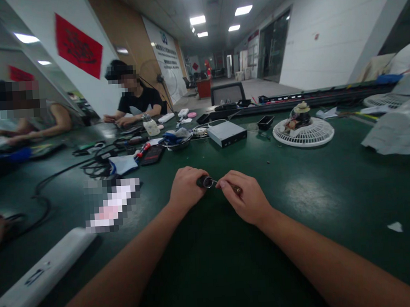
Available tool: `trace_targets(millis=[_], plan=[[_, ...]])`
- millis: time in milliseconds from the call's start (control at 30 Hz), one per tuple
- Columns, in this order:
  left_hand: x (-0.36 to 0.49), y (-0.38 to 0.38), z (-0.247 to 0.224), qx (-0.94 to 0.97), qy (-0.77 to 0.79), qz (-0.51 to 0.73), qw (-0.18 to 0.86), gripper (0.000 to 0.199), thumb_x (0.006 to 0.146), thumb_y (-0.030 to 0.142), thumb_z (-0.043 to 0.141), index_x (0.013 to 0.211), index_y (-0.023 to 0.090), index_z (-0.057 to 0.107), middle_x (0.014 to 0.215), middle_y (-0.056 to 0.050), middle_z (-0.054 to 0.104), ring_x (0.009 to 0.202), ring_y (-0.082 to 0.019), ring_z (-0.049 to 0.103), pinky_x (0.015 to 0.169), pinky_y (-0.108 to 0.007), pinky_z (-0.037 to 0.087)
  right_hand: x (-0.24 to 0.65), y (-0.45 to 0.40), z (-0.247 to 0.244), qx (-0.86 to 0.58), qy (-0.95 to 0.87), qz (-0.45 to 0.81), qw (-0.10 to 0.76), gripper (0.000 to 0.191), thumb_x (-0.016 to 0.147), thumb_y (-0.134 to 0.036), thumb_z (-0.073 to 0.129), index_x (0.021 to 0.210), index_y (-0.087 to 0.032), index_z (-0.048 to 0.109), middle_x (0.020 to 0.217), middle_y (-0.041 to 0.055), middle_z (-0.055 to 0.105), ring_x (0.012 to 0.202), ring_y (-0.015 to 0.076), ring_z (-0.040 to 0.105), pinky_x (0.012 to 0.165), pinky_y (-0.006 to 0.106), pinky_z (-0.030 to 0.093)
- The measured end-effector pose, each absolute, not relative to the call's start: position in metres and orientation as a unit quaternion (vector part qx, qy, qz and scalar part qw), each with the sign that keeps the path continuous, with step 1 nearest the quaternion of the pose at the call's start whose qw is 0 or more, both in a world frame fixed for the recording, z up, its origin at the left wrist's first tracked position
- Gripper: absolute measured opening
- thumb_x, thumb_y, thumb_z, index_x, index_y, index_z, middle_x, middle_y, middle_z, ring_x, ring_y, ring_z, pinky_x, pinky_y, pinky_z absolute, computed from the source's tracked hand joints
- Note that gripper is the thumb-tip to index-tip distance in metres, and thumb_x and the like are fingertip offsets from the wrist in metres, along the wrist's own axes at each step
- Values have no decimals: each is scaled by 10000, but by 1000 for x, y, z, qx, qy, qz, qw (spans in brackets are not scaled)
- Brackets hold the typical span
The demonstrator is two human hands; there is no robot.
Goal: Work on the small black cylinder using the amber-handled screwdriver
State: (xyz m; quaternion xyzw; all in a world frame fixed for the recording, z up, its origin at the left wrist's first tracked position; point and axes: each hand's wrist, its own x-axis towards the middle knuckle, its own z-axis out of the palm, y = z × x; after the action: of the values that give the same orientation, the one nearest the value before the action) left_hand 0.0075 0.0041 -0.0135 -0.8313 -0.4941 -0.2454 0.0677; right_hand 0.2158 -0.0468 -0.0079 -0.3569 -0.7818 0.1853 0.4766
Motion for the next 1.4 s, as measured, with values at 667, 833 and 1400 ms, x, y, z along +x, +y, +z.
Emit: trace_targets(millis=[667,833,1400], plan=[[8,4,-13,-835,-491,-238,69,98,817,203,680,898,246,715,883,-32,726,897,-236,599,823,-394,412,215,-47,-8,-358,-780,183,480,235,1015,-236,489,947,-180,708,903,62,684,820,186,643,746,335,489],[7,4,-13,-832,-492,-245,74,82,819,215,682,892,241,709,882,-31,727,896,-239,599,822,-398,408,215,-46,-8,-371,-781,177,471,267,1020,-247,477,890,-180,701,853,54,675,760,180,631,694,322,470],[8,4,-14,-834,-489,-247,64,95,813,191,683,891,242,705,883,-32,721,905,-238,596,834,-400,407,214,-46,-8,-350,-783,180,482,226,1010,-227,491,943,-191,703,910,60,686,837,190,647,767,348,494]])
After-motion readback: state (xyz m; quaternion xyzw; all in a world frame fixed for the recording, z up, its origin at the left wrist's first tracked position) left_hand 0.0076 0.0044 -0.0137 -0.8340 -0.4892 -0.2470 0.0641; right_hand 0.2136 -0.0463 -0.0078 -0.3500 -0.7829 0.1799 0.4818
